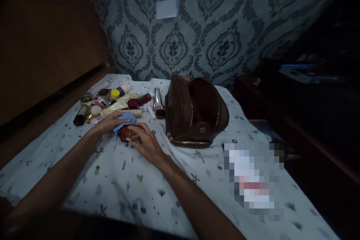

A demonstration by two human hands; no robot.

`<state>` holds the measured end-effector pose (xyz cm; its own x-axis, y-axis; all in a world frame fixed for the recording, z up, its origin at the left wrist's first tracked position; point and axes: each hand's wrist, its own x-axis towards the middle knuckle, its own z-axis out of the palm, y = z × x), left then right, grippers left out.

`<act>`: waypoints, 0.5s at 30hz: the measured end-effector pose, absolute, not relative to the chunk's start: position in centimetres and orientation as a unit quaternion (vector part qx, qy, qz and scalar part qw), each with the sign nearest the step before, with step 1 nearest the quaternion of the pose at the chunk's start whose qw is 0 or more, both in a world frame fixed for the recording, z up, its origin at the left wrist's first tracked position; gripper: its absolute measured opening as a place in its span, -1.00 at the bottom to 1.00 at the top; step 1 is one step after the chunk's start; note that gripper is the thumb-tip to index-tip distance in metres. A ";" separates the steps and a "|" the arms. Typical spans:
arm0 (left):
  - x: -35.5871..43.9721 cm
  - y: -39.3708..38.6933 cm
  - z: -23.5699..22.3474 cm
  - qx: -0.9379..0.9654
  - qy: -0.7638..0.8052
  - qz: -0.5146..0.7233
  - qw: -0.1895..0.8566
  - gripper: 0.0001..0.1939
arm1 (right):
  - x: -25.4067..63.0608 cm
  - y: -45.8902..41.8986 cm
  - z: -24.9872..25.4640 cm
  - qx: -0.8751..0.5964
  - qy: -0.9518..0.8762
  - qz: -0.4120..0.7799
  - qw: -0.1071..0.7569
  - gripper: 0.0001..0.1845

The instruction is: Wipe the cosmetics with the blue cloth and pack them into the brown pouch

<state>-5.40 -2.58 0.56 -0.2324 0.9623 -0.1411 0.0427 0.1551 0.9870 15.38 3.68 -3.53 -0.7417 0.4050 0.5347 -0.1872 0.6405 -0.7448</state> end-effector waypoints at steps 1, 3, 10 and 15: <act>-5.5 -2.7 0.8 0.413 0.604 0.505 0.457 -0.58 | 15.3 3.7 -3.5 -0.083 -0.823 0.437 0.354 -0.48; -5.5 -2.8 1.2 0.406 0.602 0.517 0.453 -0.54 | 15.0 3.8 -3.6 -0.114 -0.785 0.487 0.366 -0.49; -4.0 -2.3 0.8 0.374 0.586 0.574 0.433 -0.47 | 14.2 3.9 -3.7 -0.202 -0.583 0.701 0.358 -0.45; -3.3 -1.9 0.3 0.361 0.582 0.591 0.425 -0.51 | 14.2 4.2 -2.8 -0.189 -0.403 0.826 0.346 -0.45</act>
<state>-3.27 -1.87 0.28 -0.3770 0.9237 -0.0678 -0.0824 0.0394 0.9958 14.20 4.15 -2.80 -0.6896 0.7234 -0.0334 -0.4188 -0.4360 -0.7966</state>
